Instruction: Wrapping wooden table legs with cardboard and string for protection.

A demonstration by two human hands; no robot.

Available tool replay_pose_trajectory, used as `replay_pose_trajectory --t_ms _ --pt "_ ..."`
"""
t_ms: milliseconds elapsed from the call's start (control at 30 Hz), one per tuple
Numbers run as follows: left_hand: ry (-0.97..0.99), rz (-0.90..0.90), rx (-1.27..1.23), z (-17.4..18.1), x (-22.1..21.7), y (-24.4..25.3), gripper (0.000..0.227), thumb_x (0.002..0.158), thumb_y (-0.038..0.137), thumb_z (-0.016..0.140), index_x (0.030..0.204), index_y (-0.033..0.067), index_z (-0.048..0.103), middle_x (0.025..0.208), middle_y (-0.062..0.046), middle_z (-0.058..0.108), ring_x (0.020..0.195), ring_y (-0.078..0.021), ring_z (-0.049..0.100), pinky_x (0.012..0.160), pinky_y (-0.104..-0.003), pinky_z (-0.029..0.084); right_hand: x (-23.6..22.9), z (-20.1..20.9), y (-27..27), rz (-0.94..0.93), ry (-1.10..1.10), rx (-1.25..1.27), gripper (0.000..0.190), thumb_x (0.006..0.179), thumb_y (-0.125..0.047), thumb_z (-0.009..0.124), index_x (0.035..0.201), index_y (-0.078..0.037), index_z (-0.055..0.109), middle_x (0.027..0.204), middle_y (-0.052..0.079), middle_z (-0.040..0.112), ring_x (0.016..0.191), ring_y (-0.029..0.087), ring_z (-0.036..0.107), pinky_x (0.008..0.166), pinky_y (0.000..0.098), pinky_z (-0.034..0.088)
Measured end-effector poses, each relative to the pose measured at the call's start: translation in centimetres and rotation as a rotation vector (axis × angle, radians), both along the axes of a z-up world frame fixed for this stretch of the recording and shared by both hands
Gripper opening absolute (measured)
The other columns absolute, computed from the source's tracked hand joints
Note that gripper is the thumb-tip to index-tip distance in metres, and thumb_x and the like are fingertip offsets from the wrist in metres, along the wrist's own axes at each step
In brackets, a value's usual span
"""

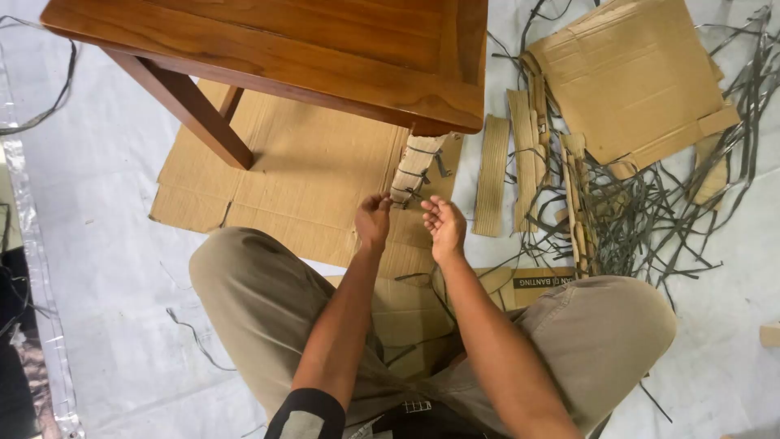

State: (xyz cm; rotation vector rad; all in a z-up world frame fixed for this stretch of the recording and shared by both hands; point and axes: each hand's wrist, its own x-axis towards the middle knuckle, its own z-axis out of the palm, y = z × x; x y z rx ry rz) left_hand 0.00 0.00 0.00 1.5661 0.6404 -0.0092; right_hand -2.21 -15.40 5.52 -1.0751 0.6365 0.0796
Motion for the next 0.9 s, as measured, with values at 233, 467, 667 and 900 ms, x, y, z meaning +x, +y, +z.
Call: replay_pose_trajectory --t_ms 233,467,667,900 --pt "-0.34 0.075 -0.174 15.0 3.4 3.8 0.007 0.087 0.009 0.068 0.089 0.0089 0.074 0.073 0.0 0.065 0.07 -0.0104 0.058 0.068 -0.022 0.045 4.5 8.0 -1.2 0.058 -0.195 -0.137 0.022 0.096 -0.038 0.061 0.106 -0.02 0.07 0.093 0.007 0.078 0.07 0.012 0.07 0.064 0.0224 0.054" --pt "-0.426 0.103 -0.219 18.4 8.4 11.1 0.033 0.097 0.012 0.064 0.129 0.0042 0.059 0.104 -0.012 0.07 0.09 -0.0201 0.069 0.075 -0.032 0.052 7.2 19.4 -2.8 0.226 -0.624 -0.562 0.031 0.105 -0.037 0.057 0.12 -0.011 0.065 0.095 0.012 0.071 0.077 0.016 0.07 0.069 0.0273 0.059" --pt "-0.494 0.282 -0.439 24.1 8.0 14.3 0.052 0.099 0.022 0.054 0.147 0.0062 0.045 0.137 -0.018 0.057 0.126 -0.0366 0.064 0.101 -0.06 0.052 5.2 25.3 -1.3 0.321 -0.783 -0.683 0.056 0.115 -0.045 0.037 0.151 -0.002 0.041 0.121 0.02 0.048 0.103 0.025 0.059 0.091 0.0376 0.059" --pt "-0.517 0.416 -0.594 30.0 7.1 14.3 0.101 0.086 0.072 0.063 0.153 -0.0007 0.037 0.148 -0.026 0.051 0.13 -0.0407 0.063 0.108 -0.057 0.054 4.8 26.0 1.6 0.291 -0.637 -0.662 0.069 0.113 -0.047 0.047 0.161 -0.001 0.026 0.088 0.008 0.057 0.073 0.015 0.063 0.074 0.0284 0.065"
